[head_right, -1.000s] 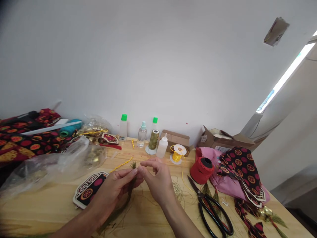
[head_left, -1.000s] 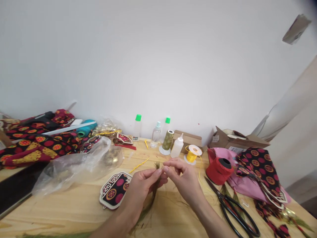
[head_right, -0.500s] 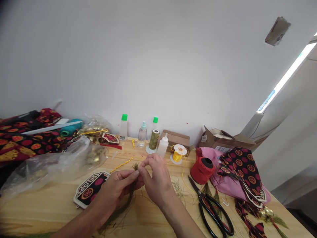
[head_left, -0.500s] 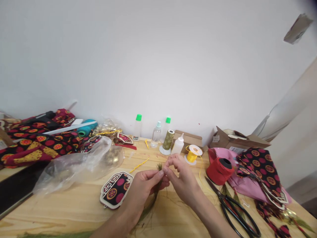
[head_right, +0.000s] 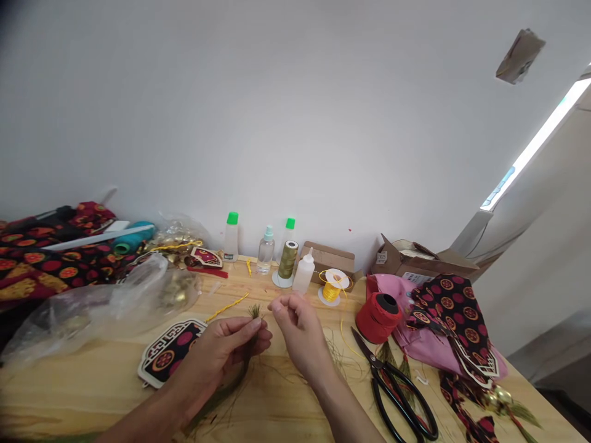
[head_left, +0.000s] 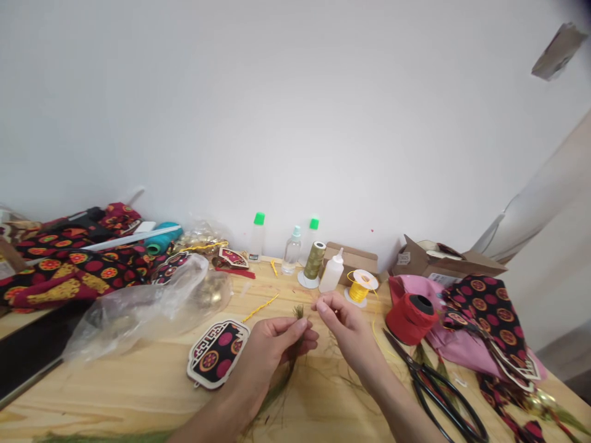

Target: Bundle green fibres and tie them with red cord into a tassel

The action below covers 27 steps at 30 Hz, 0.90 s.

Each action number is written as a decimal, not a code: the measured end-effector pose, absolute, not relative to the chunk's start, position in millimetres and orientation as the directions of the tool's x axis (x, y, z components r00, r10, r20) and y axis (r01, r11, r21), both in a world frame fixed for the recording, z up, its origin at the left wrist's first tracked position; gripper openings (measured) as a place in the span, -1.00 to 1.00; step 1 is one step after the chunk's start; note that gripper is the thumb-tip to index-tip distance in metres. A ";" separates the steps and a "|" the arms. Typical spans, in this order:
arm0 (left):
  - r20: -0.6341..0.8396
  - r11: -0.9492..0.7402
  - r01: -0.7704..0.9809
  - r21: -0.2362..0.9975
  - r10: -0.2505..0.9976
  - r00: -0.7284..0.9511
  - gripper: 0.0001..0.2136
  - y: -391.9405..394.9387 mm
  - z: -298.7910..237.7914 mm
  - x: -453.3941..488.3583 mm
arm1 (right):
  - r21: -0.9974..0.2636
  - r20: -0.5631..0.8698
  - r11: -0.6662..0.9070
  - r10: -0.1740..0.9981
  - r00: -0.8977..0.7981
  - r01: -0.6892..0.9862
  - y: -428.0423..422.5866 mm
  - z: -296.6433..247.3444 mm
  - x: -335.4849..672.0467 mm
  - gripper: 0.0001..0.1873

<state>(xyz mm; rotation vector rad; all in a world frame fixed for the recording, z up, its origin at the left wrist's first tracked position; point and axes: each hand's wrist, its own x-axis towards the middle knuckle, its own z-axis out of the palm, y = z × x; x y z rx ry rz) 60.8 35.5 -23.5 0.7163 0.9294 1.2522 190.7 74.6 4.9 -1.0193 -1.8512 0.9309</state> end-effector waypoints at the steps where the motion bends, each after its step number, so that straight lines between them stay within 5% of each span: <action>1: -0.184 0.189 -0.463 0.866 0.981 0.057 -0.80 35.7 -23.8 60.8 | -0.810 0.355 0.477 0.862 -0.362 0.341 74.4 5.6 192.3 -0.83; 5: -0.154 0.171 -0.461 0.871 0.985 0.075 -0.79 35.7 -25.7 60.7 | -0.555 0.552 0.695 0.718 -0.423 0.456 70.9 7.8 195.6 -0.97; 10: -0.123 0.150 -0.437 0.887 0.988 0.090 -0.76 34.2 -24.8 59.9 | -0.401 0.587 0.757 0.644 -0.490 0.515 66.7 8.3 194.4 -0.95; 27: -0.151 0.174 -0.460 0.871 0.985 0.088 -0.81 34.4 -22.9 61.3 | -0.541 0.521 0.686 0.727 -0.447 0.486 72.4 4.1 192.7 -0.90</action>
